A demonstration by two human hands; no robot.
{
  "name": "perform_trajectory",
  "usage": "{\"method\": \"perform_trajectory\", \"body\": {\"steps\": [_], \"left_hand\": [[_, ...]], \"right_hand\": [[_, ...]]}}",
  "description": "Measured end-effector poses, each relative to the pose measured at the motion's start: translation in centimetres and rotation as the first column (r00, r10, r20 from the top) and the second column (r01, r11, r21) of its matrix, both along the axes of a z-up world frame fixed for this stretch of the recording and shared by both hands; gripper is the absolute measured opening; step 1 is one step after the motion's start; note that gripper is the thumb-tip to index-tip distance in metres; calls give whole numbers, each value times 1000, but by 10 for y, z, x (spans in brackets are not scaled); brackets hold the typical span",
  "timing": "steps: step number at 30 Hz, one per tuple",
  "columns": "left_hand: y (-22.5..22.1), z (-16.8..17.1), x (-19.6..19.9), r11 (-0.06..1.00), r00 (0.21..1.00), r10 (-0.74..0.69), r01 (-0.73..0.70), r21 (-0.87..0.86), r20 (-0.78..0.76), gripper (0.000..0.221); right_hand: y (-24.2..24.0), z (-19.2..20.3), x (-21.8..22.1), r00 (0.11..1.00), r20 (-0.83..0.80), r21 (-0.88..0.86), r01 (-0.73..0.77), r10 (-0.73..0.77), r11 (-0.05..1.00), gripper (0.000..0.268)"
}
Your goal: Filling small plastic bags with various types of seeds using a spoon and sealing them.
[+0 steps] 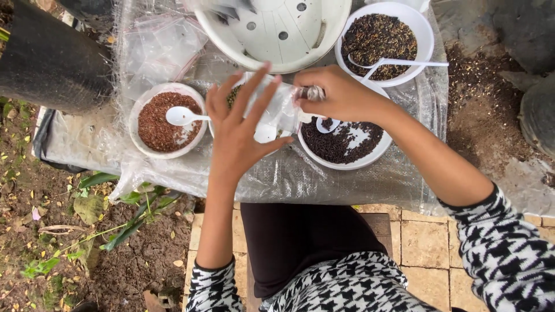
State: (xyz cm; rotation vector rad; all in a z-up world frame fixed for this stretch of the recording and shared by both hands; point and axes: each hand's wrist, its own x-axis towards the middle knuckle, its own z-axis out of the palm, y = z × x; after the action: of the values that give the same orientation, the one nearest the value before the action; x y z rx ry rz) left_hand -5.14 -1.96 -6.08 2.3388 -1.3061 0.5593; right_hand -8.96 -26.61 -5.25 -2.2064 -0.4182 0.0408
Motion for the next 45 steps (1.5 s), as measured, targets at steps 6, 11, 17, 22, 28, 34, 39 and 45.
{"method": "perform_trajectory", "body": {"steps": [6,11,17,22,28,34,39,45], "left_hand": [[-39,12,1,988,974,-72,99,-116,216,60],[-63,1,17,991,972,-131,130,15,196,84],[-101,-7,28,917,956,-278,292,-273,90,102],[-113,-28,34,836,970,-212,245,-491,122,82],[-109,-42,35,843,944,-69,228,-488,321,67],[-104,-35,29,761,957,-142,268,-591,251,64],[-103,-44,30,674,966,-93,238,-699,240,64],[-101,-58,36,758,977,46,102,-645,209,64]], "right_hand": [[-23,31,-15,997,48,90,54,-58,995,7],[-43,17,-11,999,15,122,49,-51,991,24],[-47,30,-11,992,-71,269,117,-101,956,29],[-43,27,-9,985,-127,289,151,-119,945,26],[-40,5,-8,983,27,218,169,-179,961,6],[-33,13,-9,975,-13,138,223,-223,965,15],[-30,27,-14,968,164,249,146,-191,957,18],[-13,45,-38,950,263,-78,197,-170,977,11]]}}
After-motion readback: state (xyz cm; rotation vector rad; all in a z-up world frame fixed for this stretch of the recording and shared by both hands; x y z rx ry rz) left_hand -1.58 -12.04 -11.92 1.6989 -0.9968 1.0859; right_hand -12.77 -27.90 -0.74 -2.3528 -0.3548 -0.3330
